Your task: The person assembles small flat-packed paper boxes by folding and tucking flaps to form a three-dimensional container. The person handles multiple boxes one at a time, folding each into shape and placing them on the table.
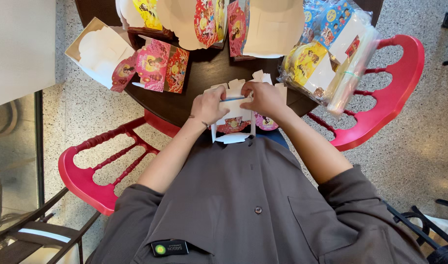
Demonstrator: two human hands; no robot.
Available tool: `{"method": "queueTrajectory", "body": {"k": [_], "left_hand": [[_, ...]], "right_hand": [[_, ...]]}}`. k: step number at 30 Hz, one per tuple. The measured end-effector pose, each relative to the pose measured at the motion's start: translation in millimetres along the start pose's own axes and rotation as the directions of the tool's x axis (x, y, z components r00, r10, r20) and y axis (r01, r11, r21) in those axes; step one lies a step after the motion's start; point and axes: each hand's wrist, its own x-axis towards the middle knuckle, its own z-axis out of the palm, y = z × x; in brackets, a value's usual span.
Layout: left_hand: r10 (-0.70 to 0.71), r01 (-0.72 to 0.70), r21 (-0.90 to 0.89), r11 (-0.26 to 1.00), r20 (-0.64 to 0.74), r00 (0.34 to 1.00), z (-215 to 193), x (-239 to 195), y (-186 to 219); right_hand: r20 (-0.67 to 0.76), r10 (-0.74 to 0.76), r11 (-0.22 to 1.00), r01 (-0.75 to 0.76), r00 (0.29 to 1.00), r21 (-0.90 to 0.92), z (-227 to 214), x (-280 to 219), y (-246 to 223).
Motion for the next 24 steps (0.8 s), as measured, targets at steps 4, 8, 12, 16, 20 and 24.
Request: {"method": "queueTrajectory", "body": {"k": [4,8,12,16,20,24], "left_hand": [[0.131,-0.13,0.024,0.991,-0.051,0.99,3.0,18.8,-0.2],[0.103,-0.104,-0.028,0.994,-0.038,0.994,7.4,18.8,-9.0],[0.05,-0.078,-0.33,0.941,-0.091,0.995,4.6,9.1,-33.0],[0.11,-0.213,-0.603,0.769,-0.204,0.973,2.4,-38.5,-69.6],[0.035,-0.089,-0.591,0.802,-0.102,0.994,30.2,-72.7,-71.7],[-0.042,-0.093,-0.548,0.831,-0.228,0.973,64.8,-61.1,-56.5]], "right_hand": [[0.003,-0.079,0.992,0.079,0.997,-0.1,6.2,8.1,4.0],[-0.016,-0.106,0.989,0.104,0.994,-0.106,13.5,9.8,8.9],[-0.148,-0.073,0.974,0.103,0.986,0.203,8.0,-1.9,20.5],[0.035,0.206,0.735,-0.179,0.978,0.654,5.9,-33.7,39.4],[0.173,0.17,0.583,-0.241,0.97,0.776,38.5,-65.8,48.3],[0.08,0.203,0.581,-0.186,0.976,0.792,83.1,-59.0,49.2]]}}
